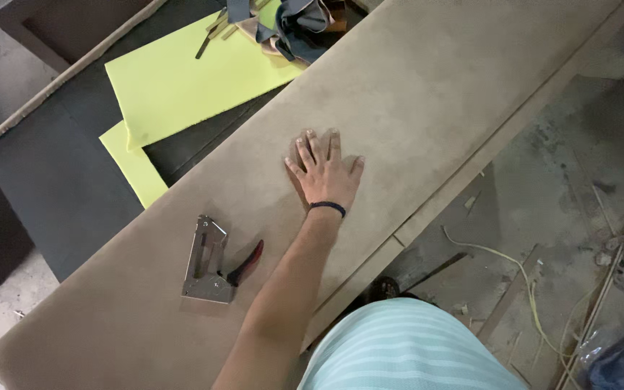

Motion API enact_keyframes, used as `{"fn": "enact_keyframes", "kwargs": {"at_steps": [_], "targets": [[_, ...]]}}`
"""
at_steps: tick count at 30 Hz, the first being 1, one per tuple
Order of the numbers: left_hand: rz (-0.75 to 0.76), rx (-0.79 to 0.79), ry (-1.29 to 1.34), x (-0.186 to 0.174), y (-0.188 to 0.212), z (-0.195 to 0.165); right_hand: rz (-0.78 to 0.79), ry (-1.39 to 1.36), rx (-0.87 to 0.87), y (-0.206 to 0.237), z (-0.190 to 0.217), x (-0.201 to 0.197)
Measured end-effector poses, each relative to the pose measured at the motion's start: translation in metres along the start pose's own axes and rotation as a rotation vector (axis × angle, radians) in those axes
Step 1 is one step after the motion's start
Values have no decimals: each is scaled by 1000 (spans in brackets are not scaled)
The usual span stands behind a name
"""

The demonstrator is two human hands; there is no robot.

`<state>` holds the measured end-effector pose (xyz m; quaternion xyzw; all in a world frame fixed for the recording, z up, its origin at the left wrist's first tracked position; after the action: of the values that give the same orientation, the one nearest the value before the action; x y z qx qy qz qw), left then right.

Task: The person staples beige fabric onto a rectangular wooden frame using a handheld staple gun. They repeatedly pull, fold, and staple the fabric along the edges and corners, then trim excess material with scissors.

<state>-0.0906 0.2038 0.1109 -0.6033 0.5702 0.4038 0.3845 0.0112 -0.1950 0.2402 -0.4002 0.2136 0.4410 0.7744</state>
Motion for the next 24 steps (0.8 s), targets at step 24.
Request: {"fn": "enact_keyframes", "kwargs": {"at_steps": [24], "targets": [[155, 219, -140, 36, -65, -71, 686, 270, -335, 143, 15, 200]]}}
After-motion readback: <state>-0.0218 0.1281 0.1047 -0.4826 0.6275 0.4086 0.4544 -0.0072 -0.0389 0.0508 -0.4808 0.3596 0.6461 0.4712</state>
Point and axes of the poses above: each hand's wrist, its own y-axis away from the middle knuckle, its own x-axis out of the palm, z = x × y, the point moved 7 cm from there along -y, towards the middle knuckle, and after that the axes turned 15 degrees about x, right-handed, at the moved point
